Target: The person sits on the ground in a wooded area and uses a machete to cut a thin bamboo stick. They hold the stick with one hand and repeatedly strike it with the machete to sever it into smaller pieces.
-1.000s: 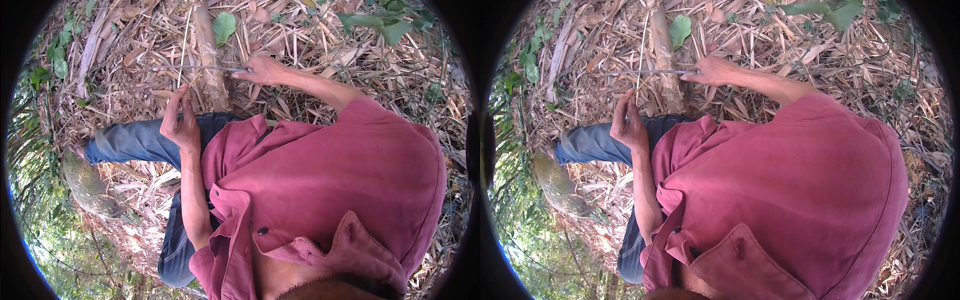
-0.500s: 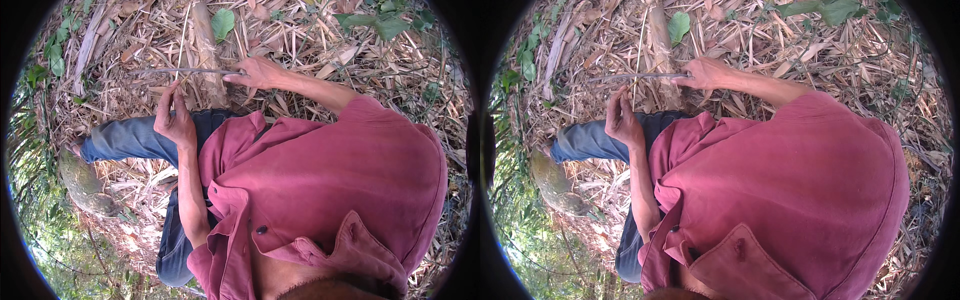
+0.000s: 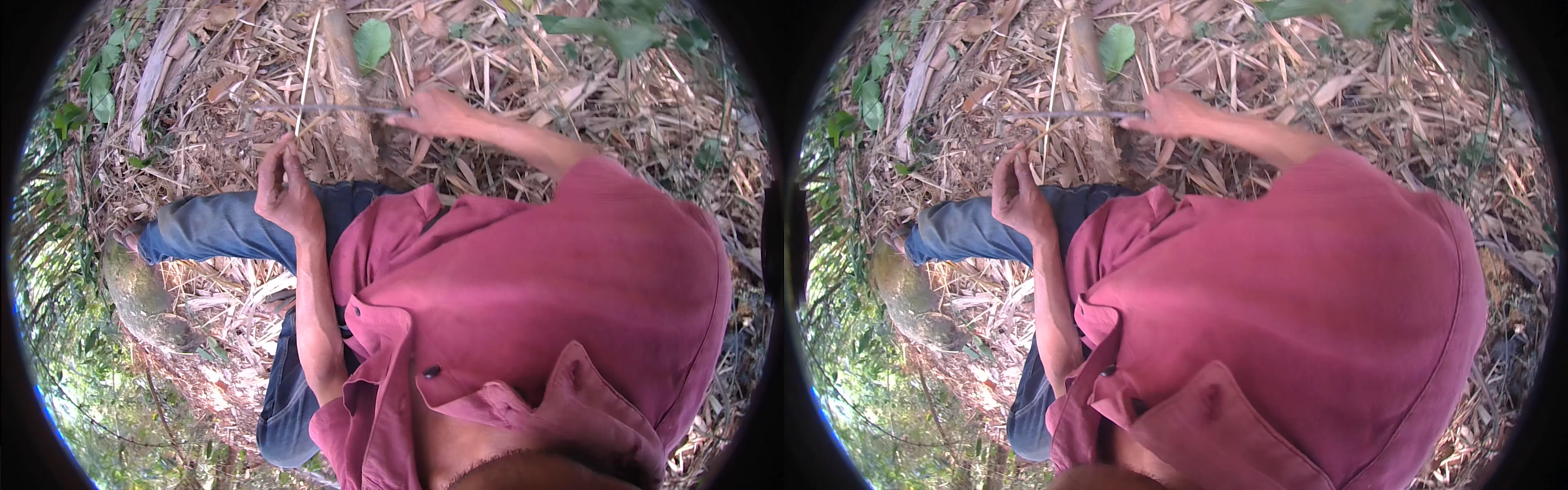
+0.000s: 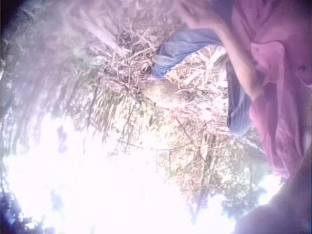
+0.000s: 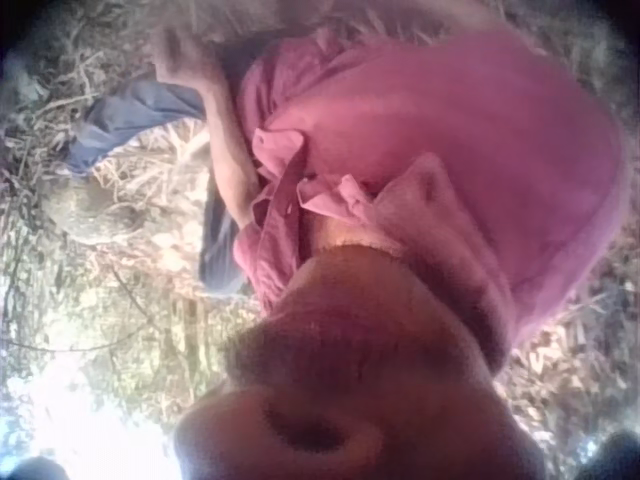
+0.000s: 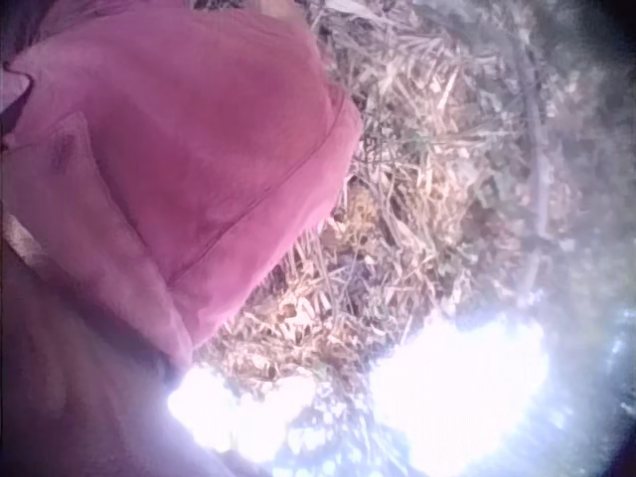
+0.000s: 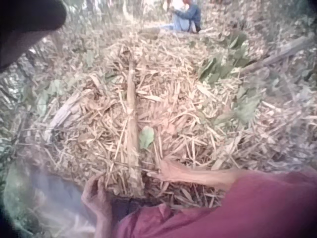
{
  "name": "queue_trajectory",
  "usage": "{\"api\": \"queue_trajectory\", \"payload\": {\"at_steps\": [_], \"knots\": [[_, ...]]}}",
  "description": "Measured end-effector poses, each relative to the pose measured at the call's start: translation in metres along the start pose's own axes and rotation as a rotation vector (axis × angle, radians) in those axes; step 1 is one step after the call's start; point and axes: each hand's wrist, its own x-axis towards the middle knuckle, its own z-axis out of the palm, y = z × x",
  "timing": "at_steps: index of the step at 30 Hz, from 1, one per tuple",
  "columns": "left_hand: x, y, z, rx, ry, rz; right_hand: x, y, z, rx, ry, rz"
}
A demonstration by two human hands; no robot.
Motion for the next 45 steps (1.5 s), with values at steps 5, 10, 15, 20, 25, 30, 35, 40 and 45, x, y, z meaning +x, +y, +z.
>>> {"api": "queue_trajectory", "payload": {"at_steps": [5,10,15,20,25,30,35,40,45], "knots": [[-0.008,-0.004,0.001,-0.047,0.006,0.011,0.006,0.021,0.013,-0.085,-0.026,0.041],[-0.004,0.001,0.003,-0.029,0.007,-0.002,0.009,0.031,0.011,-0.134,-0.037,0.084],[-0.005,-0.001,0.000,-0.037,0.009,-0.019,0.000,0.032,0.014,-0.072,-0.004,0.058],[-0.005,0.001,0.002,-0.056,-0.001,-0.013,-0.004,0.040,0.017,-0.038,0.056,0.003],[-0.006,0.003,0.001,0.026,-0.029,0.026,-0.008,0.001,-0.002,-0.014,-0.026,0.003],[-0.009,0.003,-0.001,0.067,-0.063,0.037,-0.013,-0.015,0.003,-0.025,0.105,-0.117],[-0.010,-0.005,-0.004,0.017,-0.093,-0.026,-0.011,-0.011,-0.003,-0.033,0.013,-0.054],[-0.009,-0.008,-0.006,0.093,-0.146,0.104,-0.015,-0.020,-0.002,0.062,0.008,-0.044],[-0.009,-0.001,-0.005,0.111,-0.147,0.092,0.000,0.008,0.002,-0.052,0.007,-0.059]]}}
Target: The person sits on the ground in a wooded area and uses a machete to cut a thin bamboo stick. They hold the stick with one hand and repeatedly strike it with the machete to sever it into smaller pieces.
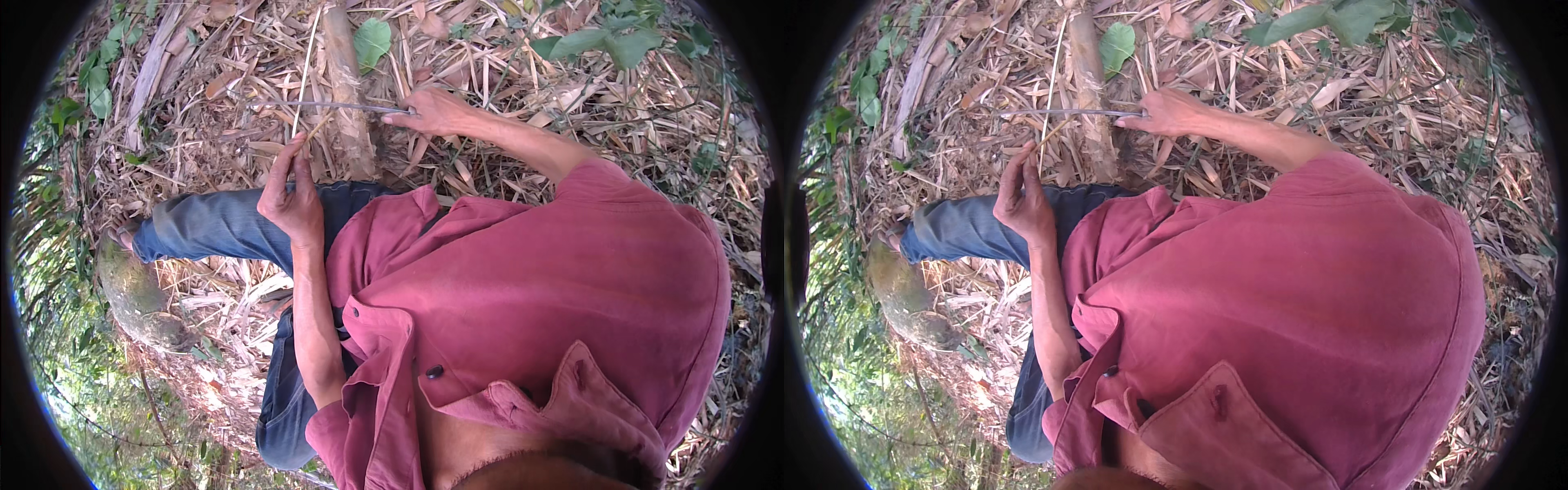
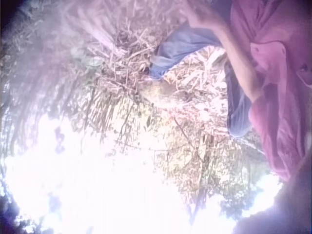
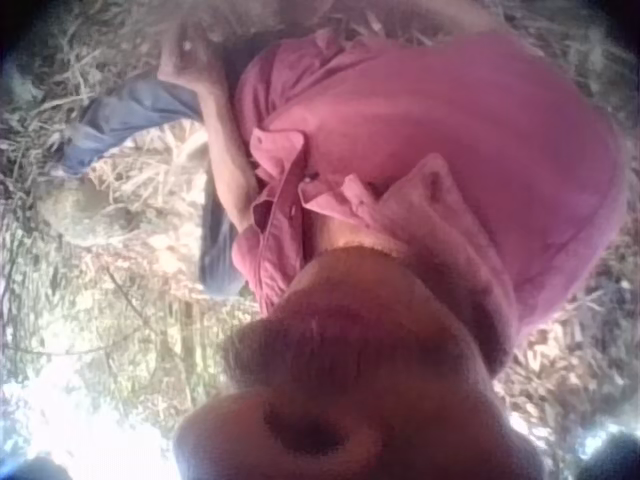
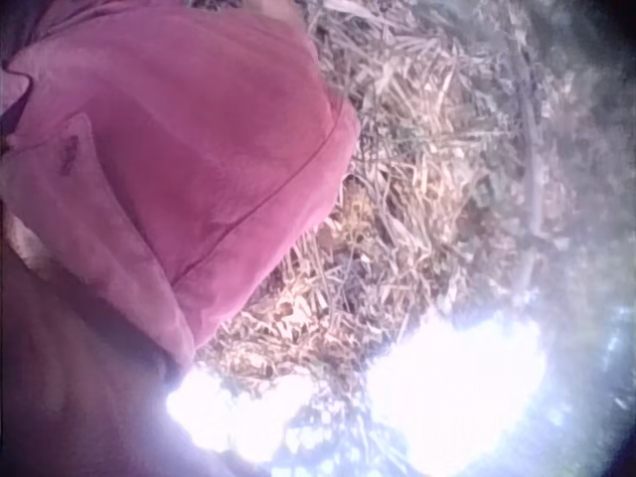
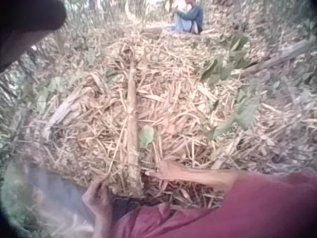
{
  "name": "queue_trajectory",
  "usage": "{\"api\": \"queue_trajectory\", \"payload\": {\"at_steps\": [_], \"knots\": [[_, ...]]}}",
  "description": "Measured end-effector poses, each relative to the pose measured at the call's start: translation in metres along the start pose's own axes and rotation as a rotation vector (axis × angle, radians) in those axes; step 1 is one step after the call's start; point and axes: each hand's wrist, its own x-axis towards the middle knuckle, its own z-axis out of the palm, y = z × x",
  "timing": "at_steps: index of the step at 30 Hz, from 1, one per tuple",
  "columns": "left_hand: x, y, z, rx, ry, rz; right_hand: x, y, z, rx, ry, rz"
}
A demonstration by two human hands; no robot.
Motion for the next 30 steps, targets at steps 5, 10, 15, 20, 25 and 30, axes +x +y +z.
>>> {"api": "queue_trajectory", "payload": {"at_steps": [5,10,15,20,25,30], "knots": [[-0.001,-0.002,-0.002,0.018,-0.005,0.008,-0.002,-0.009,-0.002,0.010,0.002,0.027],[-0.001,-0.002,0.001,-0.031,0.015,0.001,0.005,0.011,0.004,-0.078,-0.006,0.082],[0.000,0.002,0.001,-0.016,0.021,-0.018,0.009,0.042,0.019,-0.069,0.058,0.061],[-0.002,0.001,0.002,0.070,-0.011,0.119,0.006,0.026,0.005,-0.017,-0.031,0.076],[-0.003,0.004,0.003,0.101,-0.102,0.258,-0.017,-0.016,-0.011,0.007,0.028,-0.127],[-0.002,0.008,0.002,0.123,-0.140,0.297,-0.016,-0.019,-0.016,0.058,-0.005,-0.093]]}}
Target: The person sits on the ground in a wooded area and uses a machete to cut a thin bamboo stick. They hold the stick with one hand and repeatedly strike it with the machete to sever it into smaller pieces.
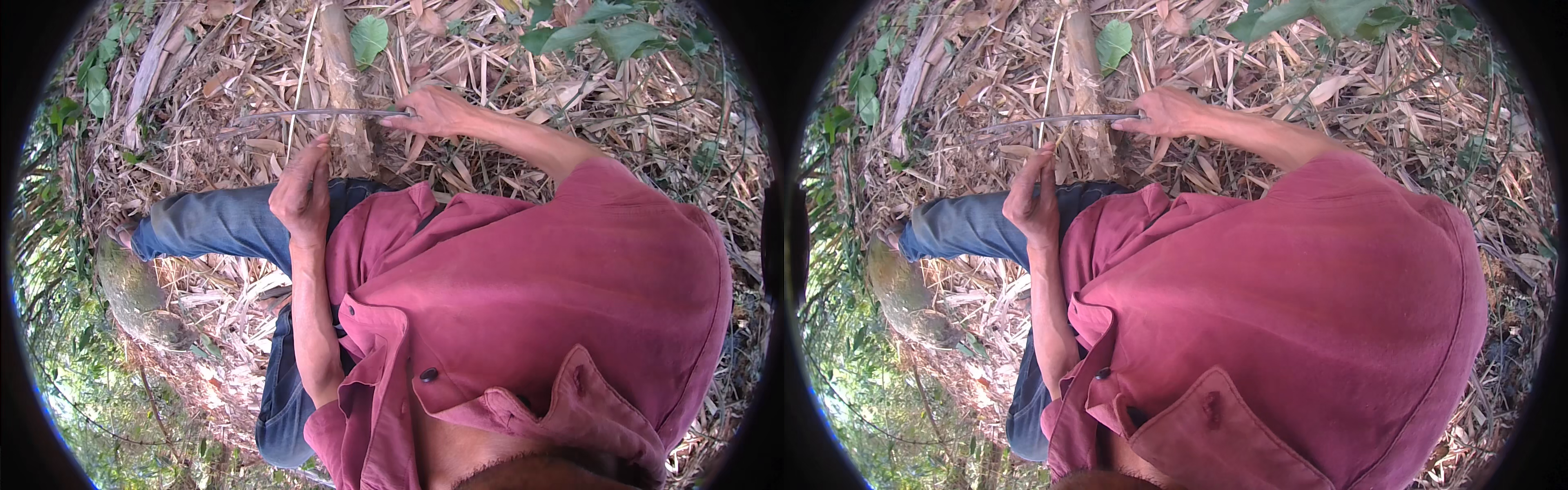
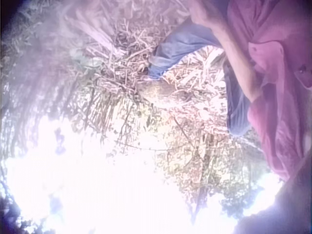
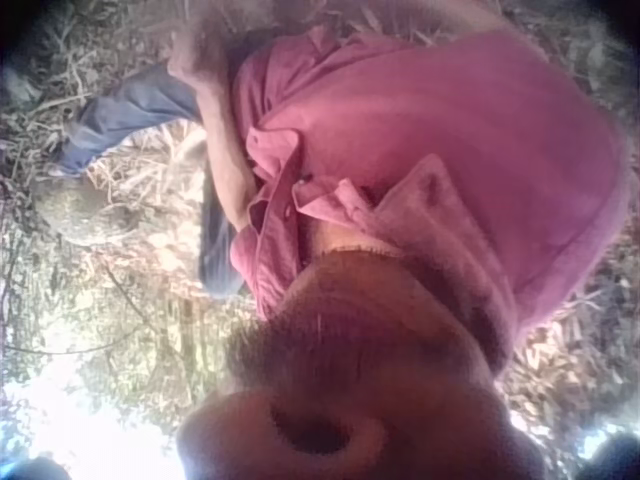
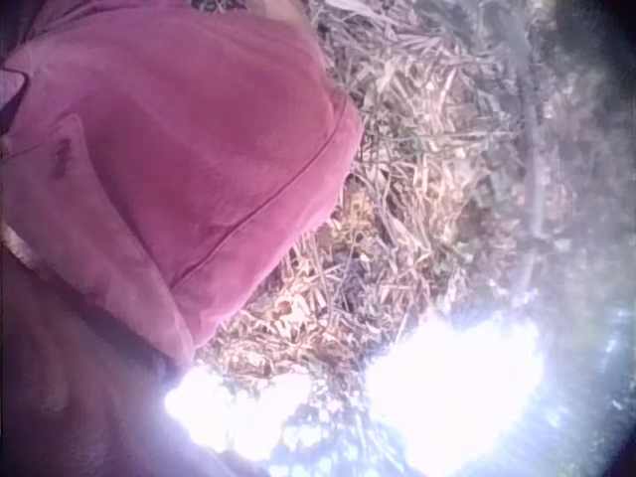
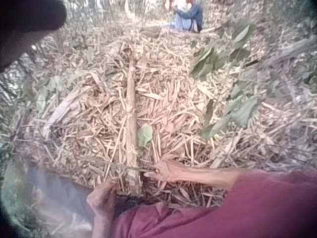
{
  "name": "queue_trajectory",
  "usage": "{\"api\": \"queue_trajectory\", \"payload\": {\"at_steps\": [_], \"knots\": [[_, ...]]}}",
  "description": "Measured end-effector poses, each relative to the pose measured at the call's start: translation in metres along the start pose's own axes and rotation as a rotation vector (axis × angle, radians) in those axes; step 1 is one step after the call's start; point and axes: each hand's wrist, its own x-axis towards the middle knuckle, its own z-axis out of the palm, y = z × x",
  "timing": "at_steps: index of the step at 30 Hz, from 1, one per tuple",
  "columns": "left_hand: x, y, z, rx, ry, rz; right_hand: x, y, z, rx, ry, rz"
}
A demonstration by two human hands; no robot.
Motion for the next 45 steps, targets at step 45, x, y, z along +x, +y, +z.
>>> {"api": "queue_trajectory", "payload": {"at_steps": [45], "knots": [[-0.002,-0.005,0.003,-0.084,0.114,-0.175,0.016,0.054,0.014,-0.042,-0.051,0.165]]}}
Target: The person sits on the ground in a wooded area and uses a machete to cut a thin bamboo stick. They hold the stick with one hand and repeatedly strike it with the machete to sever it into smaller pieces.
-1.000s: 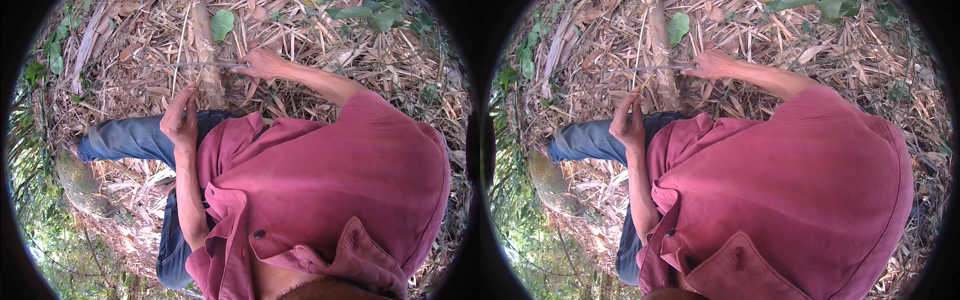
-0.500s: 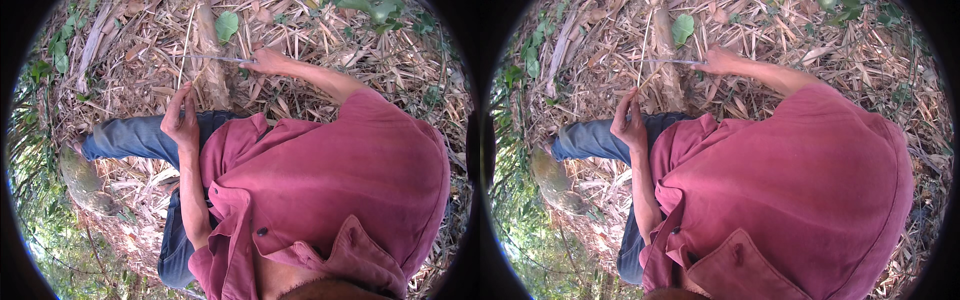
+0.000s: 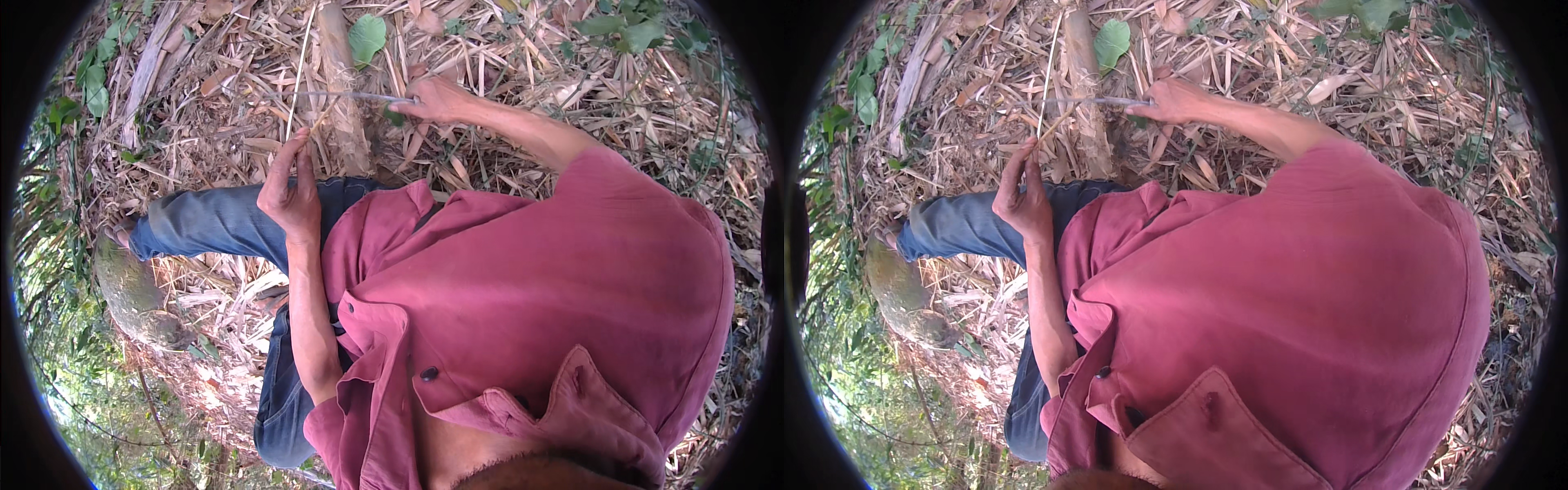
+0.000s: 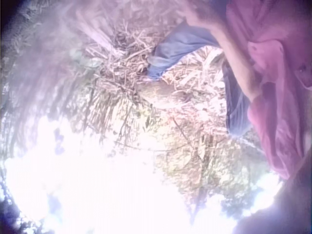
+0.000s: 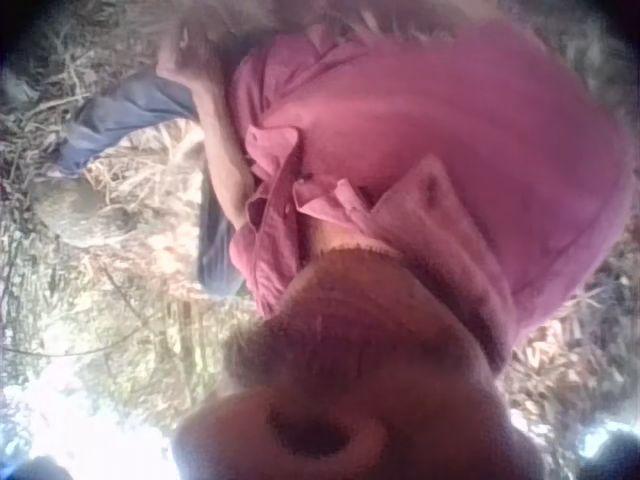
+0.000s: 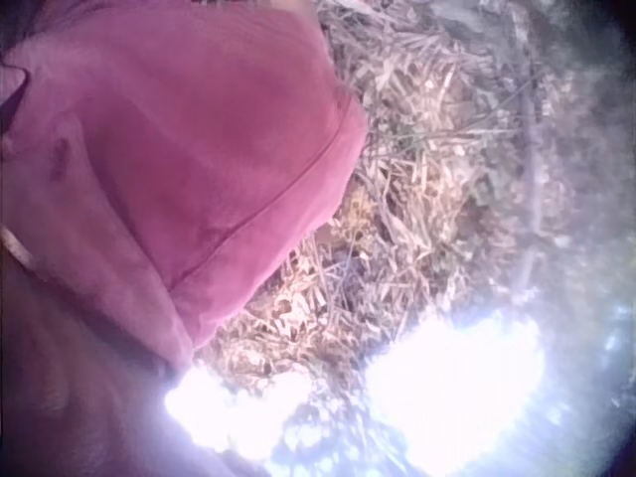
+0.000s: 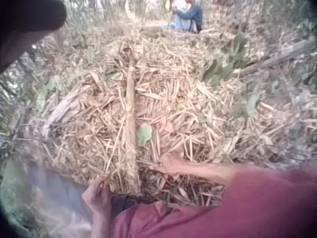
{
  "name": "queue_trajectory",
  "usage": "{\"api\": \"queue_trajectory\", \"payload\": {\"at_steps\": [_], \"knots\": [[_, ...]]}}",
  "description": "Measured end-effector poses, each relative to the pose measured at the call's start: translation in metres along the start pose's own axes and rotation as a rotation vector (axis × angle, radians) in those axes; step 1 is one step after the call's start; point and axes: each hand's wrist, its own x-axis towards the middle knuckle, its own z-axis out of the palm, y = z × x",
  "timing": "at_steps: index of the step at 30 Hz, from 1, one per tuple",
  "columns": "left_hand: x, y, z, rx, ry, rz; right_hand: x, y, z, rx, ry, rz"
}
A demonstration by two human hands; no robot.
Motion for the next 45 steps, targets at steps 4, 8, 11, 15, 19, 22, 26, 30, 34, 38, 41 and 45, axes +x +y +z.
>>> {"api": "queue_trajectory", "payload": {"at_steps": [4,8,11,15,19,22,26,30,34,38,41,45], "knots": [[0.000,0.002,-0.001,-0.061,-0.006,-0.059,0.003,0.010,0.001,0.001,0.022,0.021],[0.017,-0.003,-0.009,-0.314,0.251,-0.221,0.005,-0.009,-0.017,0.151,-0.261,0.188],[0.038,0.003,-0.030,-0.315,0.316,-0.308,0.000,-0.004,-0.001,-0.027,-0.059,0.056],[0.053,0.003,-0.071,-0.347,0.319,-0.457,-0.008,-0.078,-0.025,0.118,0.188,-0.093],[0.058,-0.010,-0.095,-0.502,0.311,-0.516,0.006,-0.123,-0.020,0.386,0.144,-0.270],[0.062,-0.011,-0.107,-0.527,0.349,-0.512,-0.003,-0.153,-0.018,0.750,0.001,-0.230],[0.065,-0.006,-0.117,-0.524,0.420,-0.479,0.000,-0.174,-0.012,0.874,-0.038,-0.232],[0.049,-0.013,-0.082,-0.648,0.401,-0.466,0.023,-0.206,0.003,1.079,-0.019,-0.195],[0.041,-0.004,-0.054,-0.608,0.220,-0.584,0.033,-0.237,0.009,1.118,0.040,-0.240],[0.044,-0.005,-0.068,-0.646,0.294,-0.551,0.033,-0.252,0.007,0.899,0.133,-0.343],[0.050,-0.016,-0.085,-0.587,0.390,-0.544,0.038,-0.241,-0.006,0.468,0.176,-0.321],[0.050,-0.016,-0.109,-0.504,0.400,-0.583,0.039,-0.236,-0.033,-0.023,0.362,-0.444]]}}
